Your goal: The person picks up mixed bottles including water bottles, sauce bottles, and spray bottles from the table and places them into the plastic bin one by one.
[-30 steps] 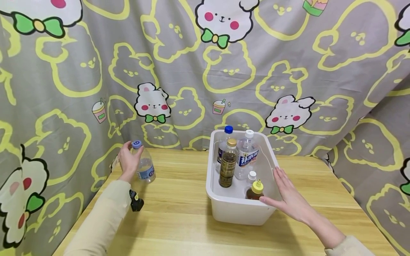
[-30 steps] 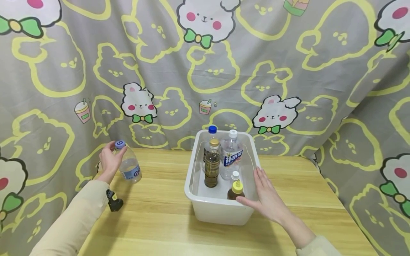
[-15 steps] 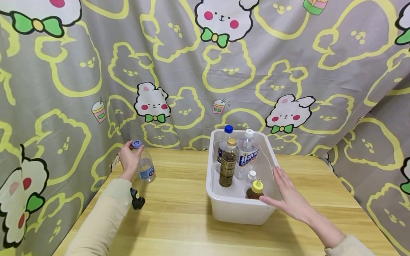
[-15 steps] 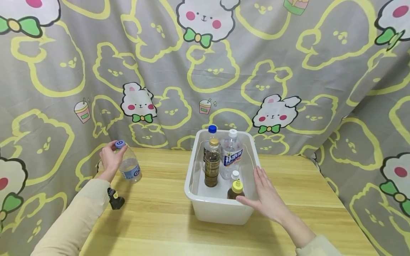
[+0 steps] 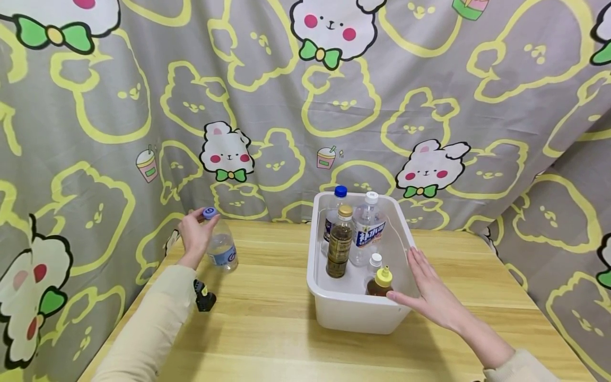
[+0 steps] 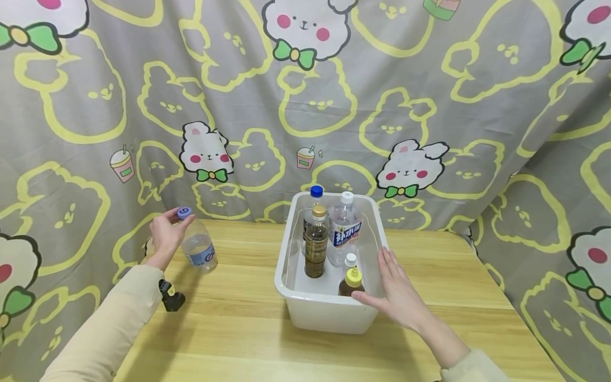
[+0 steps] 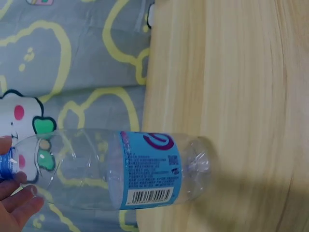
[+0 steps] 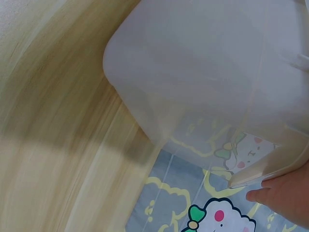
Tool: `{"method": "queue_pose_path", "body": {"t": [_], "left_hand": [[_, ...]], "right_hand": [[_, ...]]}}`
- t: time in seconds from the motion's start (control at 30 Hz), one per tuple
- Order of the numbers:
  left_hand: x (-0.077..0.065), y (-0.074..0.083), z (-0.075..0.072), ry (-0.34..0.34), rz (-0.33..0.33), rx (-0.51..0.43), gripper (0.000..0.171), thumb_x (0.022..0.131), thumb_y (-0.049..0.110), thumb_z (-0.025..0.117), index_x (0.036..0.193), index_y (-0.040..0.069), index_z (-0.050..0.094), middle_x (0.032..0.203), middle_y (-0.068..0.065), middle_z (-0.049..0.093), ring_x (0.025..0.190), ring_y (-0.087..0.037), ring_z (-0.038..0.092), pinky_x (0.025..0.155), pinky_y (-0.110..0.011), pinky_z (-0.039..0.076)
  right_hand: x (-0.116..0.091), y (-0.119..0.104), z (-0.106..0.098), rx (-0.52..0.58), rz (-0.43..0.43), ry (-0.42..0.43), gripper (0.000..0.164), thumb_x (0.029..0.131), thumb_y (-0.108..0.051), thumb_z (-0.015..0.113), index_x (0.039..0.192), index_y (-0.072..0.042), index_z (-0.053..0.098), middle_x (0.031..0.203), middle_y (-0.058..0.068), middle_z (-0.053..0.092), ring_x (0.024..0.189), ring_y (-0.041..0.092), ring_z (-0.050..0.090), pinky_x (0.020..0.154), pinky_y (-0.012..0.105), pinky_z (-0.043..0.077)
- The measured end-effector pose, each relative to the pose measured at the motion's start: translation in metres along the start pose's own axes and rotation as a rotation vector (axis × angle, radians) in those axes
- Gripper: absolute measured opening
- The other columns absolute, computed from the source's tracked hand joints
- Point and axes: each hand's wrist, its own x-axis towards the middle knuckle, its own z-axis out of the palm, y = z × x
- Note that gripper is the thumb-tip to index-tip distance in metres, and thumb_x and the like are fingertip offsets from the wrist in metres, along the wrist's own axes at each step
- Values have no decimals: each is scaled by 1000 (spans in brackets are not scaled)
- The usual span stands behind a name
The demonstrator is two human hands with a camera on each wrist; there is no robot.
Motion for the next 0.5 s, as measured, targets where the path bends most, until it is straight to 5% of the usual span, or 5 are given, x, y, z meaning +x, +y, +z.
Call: {"method": "queue_pose_path", "body": {"t": [0.5], "left_hand": [[-11, 31, 3, -64, 87, -41, 46, 76, 18, 71, 114, -4, 56, 101, -21, 62, 91, -30, 60, 82, -37, 46]], "right_hand": [[0, 0, -1, 6, 0, 0, 95, 77, -47, 62, 137, 8, 12, 143, 26, 8, 131, 36, 3, 97, 59, 17]]}}
